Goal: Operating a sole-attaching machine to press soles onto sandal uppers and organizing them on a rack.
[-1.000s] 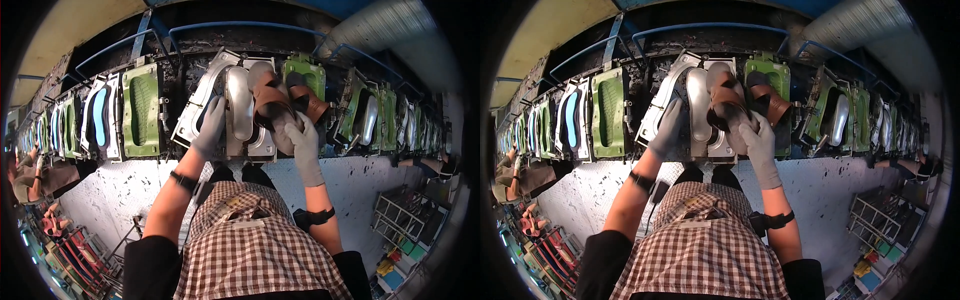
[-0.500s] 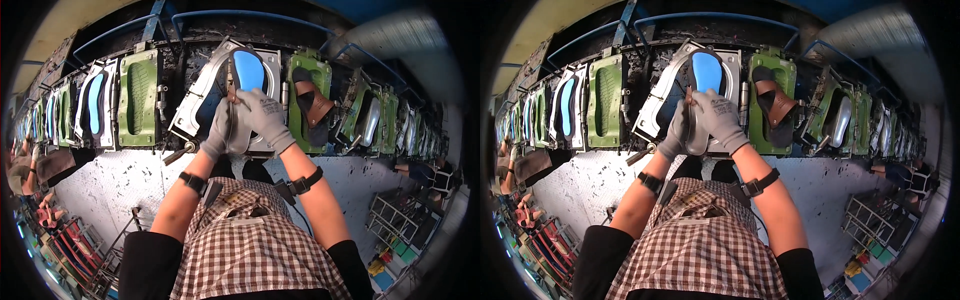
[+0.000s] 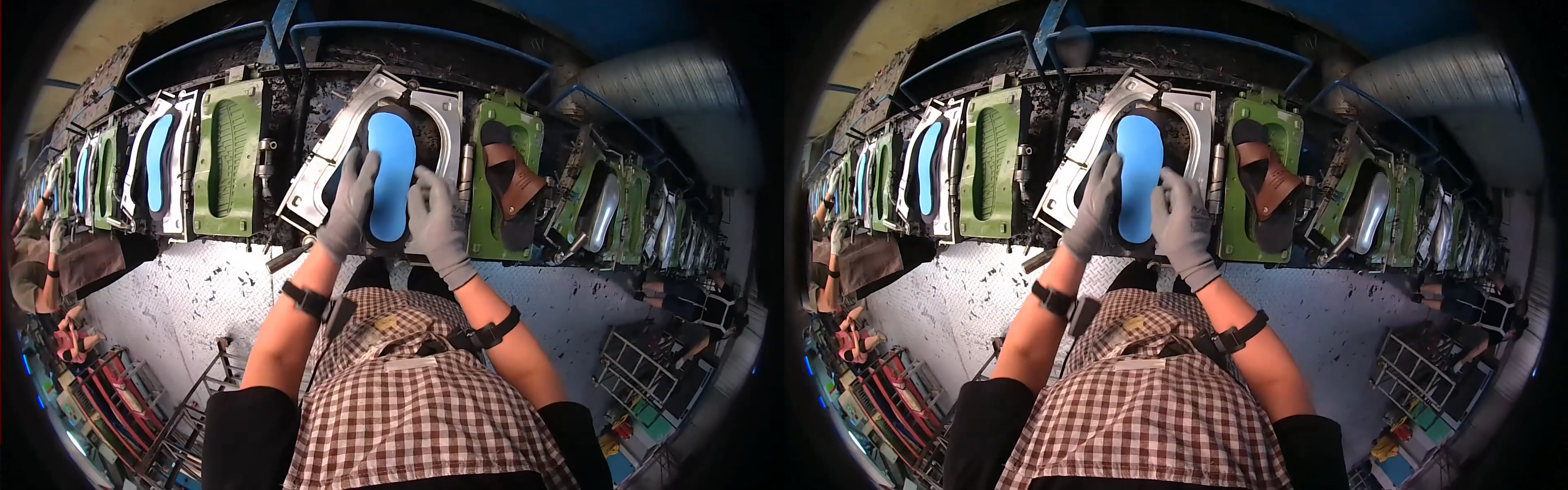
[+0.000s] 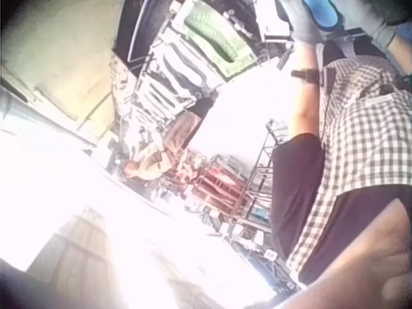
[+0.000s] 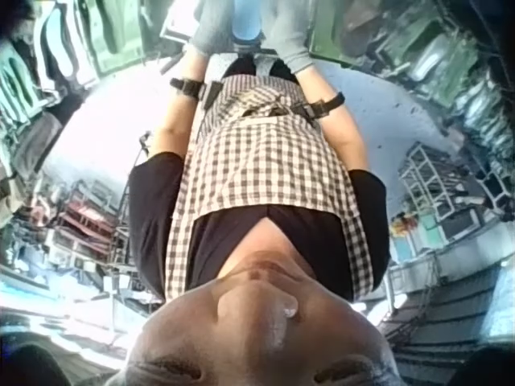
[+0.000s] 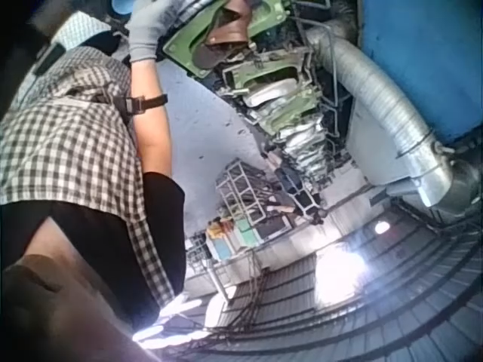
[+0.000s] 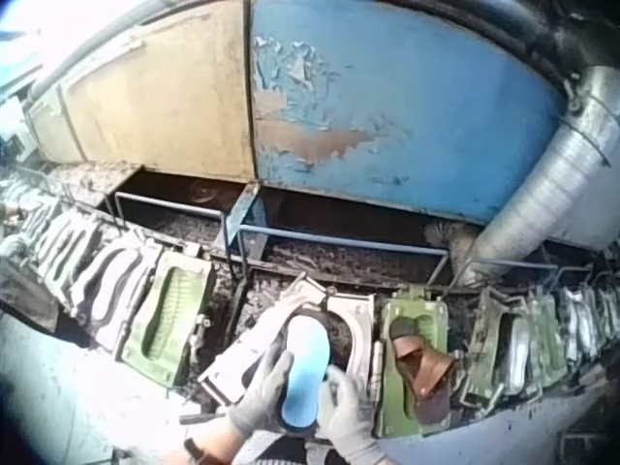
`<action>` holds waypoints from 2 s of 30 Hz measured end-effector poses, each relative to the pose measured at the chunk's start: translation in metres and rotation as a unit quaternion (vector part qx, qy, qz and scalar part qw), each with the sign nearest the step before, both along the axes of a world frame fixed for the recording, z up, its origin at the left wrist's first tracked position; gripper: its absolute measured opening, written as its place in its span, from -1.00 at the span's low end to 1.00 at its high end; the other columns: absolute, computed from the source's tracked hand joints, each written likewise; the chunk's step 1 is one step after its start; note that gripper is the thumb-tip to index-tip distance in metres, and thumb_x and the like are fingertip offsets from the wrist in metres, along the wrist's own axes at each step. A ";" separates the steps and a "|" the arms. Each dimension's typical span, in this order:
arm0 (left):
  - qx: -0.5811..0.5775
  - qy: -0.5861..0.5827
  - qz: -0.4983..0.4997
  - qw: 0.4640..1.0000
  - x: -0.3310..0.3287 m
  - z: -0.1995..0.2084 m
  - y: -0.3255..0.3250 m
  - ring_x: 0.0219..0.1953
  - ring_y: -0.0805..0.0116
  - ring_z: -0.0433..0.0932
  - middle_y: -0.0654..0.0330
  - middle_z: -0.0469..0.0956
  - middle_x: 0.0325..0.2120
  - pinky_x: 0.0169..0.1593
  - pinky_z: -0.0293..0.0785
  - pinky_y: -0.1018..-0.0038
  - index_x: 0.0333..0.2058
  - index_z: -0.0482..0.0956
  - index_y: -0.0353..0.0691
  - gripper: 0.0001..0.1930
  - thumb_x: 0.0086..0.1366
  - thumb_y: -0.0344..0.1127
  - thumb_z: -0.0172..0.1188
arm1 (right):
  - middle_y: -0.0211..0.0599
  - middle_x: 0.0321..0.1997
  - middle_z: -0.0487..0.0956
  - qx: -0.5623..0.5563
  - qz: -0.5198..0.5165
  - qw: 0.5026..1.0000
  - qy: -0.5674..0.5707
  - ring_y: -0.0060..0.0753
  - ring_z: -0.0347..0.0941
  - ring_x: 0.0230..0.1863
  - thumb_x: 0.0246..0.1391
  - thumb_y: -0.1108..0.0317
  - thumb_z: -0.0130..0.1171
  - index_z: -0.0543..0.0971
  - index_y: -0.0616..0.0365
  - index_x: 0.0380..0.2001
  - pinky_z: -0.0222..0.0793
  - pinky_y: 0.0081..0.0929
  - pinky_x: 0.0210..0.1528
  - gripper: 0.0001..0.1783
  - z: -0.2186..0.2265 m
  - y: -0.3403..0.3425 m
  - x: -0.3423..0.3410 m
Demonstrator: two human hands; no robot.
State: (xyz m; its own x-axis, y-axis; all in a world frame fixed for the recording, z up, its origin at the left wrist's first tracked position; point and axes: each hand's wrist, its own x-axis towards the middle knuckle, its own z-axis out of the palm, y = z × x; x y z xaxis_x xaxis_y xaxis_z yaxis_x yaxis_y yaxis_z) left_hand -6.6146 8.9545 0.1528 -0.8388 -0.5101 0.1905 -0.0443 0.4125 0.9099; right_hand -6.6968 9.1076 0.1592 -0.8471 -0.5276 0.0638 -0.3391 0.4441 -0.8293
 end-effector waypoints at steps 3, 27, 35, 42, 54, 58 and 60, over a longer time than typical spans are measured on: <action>0.436 -0.110 0.011 0.893 -0.045 0.008 -0.025 0.00 0.05 0.55 -0.09 0.47 0.07 0.06 0.55 0.24 0.31 0.29 -0.31 -0.28 0.22 -0.24 0.35 | 0.09 -0.11 0.60 0.047 -0.006 0.998 -0.029 -0.07 0.60 -0.11 0.22 0.17 0.20 0.38 0.32 0.23 0.50 -0.23 -0.03 -0.38 -0.028 -0.012 -0.007; -0.172 -0.211 0.175 0.946 -0.092 -0.007 0.064 0.36 -0.09 0.30 -0.26 0.33 0.28 0.39 0.21 0.12 0.41 0.12 -0.36 -0.10 0.25 -0.09 0.36 | -0.07 0.09 0.64 -0.012 0.051 0.999 0.001 0.04 0.63 -0.02 0.21 0.26 0.16 0.45 -0.03 0.26 0.53 -0.15 0.05 -0.47 -0.003 0.057 -0.074; -0.003 -0.229 -0.029 0.973 -0.148 0.011 0.207 0.21 -0.17 0.49 -0.30 0.38 0.23 0.21 0.46 0.18 0.45 0.03 -0.31 0.00 0.16 -0.06 0.38 | -0.18 -0.08 0.57 -0.069 -0.072 0.985 0.142 -0.32 0.53 -0.11 0.21 0.50 0.20 0.46 0.21 0.28 0.47 -0.40 0.02 -0.46 0.017 0.206 -0.124; 0.325 0.064 -0.072 0.941 -0.216 0.038 0.326 0.35 0.20 0.30 -0.05 0.23 0.33 0.35 0.32 0.37 0.44 0.03 -0.33 -0.17 0.19 -0.58 0.13 | -0.17 0.22 0.49 -0.221 -0.129 0.917 -0.305 -0.35 0.44 0.20 0.30 0.28 0.18 0.26 0.34 0.38 0.38 -0.42 0.23 -0.32 0.018 0.332 -0.152; 0.480 -0.232 -0.033 0.845 -0.374 -0.072 0.467 -0.29 0.24 0.64 0.09 0.66 -0.24 -0.18 0.60 0.34 0.00 0.58 -0.36 -0.49 0.17 -0.18 0.49 | -0.41 -0.08 0.59 -0.300 -0.337 0.847 -0.280 -0.60 0.56 -0.20 0.18 0.42 0.24 0.52 0.09 0.05 0.54 -0.63 -0.31 -0.64 0.034 0.518 -0.296; 0.448 -0.197 -0.028 0.872 -0.354 -0.062 0.489 -0.31 0.33 0.64 0.15 0.66 -0.25 -0.20 0.61 0.40 0.00 0.60 -0.33 -0.59 0.23 -0.26 0.42 | -0.34 -0.10 0.63 -0.301 -0.289 0.897 -0.145 -0.47 0.59 -0.13 0.19 0.41 0.25 0.56 0.10 0.09 0.56 -0.46 -0.14 -0.62 -0.003 0.515 -0.347; 0.456 -0.160 -0.014 0.876 -0.330 -0.059 0.496 -0.26 0.36 0.64 0.16 0.67 -0.23 -0.16 0.61 0.43 0.02 0.60 -0.33 -0.58 0.23 -0.29 0.42 | -0.15 -0.05 0.63 -0.002 -0.195 0.954 0.229 -0.19 0.61 -0.09 0.19 0.49 0.21 0.59 0.23 0.03 0.53 -0.30 0.00 -0.68 -0.010 0.502 -0.358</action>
